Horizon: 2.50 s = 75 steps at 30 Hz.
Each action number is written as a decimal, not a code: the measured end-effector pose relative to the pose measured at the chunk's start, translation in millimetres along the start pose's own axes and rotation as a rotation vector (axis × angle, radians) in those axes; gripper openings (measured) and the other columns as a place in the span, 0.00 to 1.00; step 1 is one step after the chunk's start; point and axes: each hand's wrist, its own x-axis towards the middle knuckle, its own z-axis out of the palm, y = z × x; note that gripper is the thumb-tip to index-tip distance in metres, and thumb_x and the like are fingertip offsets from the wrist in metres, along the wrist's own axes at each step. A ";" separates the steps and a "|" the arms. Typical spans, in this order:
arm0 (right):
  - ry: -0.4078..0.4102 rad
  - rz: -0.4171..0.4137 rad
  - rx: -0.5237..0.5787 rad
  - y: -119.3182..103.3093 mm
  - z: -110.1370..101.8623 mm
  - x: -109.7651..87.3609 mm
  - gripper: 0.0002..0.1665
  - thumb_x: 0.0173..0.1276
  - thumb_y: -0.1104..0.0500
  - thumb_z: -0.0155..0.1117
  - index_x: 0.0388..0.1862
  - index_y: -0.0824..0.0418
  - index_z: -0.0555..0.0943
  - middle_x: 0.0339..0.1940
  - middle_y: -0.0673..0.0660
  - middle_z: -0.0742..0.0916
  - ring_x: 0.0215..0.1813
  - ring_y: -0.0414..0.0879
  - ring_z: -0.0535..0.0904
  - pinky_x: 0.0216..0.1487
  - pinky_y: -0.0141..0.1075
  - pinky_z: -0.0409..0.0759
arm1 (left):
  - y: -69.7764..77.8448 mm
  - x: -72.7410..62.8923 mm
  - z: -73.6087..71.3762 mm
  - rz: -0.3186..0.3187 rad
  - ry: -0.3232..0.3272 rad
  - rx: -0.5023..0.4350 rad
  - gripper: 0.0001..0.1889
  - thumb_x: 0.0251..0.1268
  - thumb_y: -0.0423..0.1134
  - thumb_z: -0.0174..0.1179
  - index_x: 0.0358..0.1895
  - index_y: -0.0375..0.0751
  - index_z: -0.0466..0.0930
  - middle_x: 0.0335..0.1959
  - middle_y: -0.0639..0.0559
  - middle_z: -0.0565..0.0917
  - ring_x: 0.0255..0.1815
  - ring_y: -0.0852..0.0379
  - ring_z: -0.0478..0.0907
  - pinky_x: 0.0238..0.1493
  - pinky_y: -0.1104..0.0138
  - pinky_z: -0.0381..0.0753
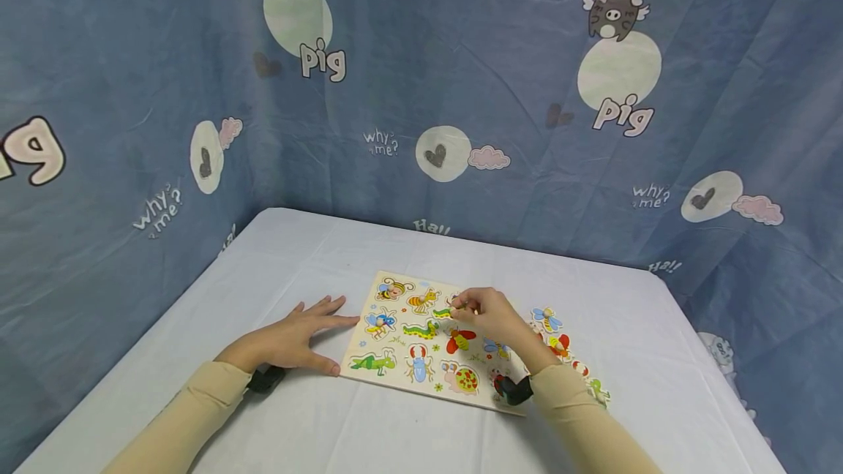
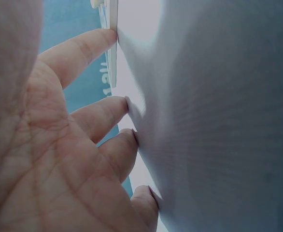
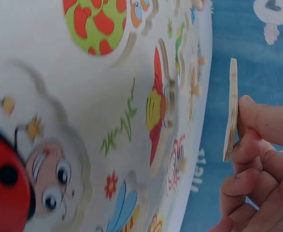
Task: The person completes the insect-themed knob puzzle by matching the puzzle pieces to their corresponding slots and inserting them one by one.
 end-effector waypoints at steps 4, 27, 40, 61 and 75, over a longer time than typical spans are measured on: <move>-0.014 -0.002 -0.004 -4.1 6.2 3.2 0.06 0.77 0.58 0.71 0.45 0.61 0.88 0.25 0.50 0.78 0.25 0.41 0.65 0.27 0.30 0.64 | -0.9 0.2 0.4 -0.002 0.002 0.007 0.47 0.53 0.60 0.82 0.79 0.55 0.75 0.88 0.34 0.55 0.89 0.27 0.44 0.80 0.22 0.37; -0.048 0.010 -0.113 -19.2 42.4 14.0 0.04 0.77 0.55 0.72 0.40 0.54 0.89 0.25 0.48 0.78 0.24 0.40 0.67 0.25 0.31 0.65 | 0.0 0.4 0.7 -0.006 0.005 0.008 0.47 0.52 0.60 0.82 0.78 0.55 0.76 0.88 0.34 0.56 0.89 0.27 0.44 0.81 0.22 0.37; -0.060 0.010 -0.164 -23.8 49.1 15.7 0.05 0.77 0.54 0.72 0.38 0.52 0.88 0.24 0.45 0.79 0.22 0.39 0.70 0.28 0.32 0.68 | -0.3 1.0 0.2 -0.009 0.004 0.012 0.47 0.52 0.60 0.82 0.78 0.55 0.76 0.88 0.34 0.56 0.89 0.27 0.44 0.81 0.22 0.37; -0.112 0.043 -0.115 -23.0 43.4 14.4 0.04 0.75 0.54 0.74 0.38 0.52 0.90 0.19 0.46 0.77 0.20 0.39 0.69 0.24 0.31 0.68 | -1.4 1.8 0.7 -0.002 -0.001 -0.010 0.47 0.53 0.59 0.82 0.78 0.55 0.75 0.89 0.34 0.55 0.90 0.26 0.43 0.80 0.22 0.35; -0.069 0.074 -0.078 -11.1 11.7 3.8 0.07 0.76 0.56 0.72 0.46 0.56 0.92 0.19 0.48 0.73 0.22 0.41 0.63 0.27 0.31 0.63 | -3.0 1.2 1.5 -0.008 0.000 -0.006 0.47 0.53 0.60 0.82 0.78 0.54 0.75 0.88 0.34 0.55 0.89 0.26 0.43 0.81 0.22 0.35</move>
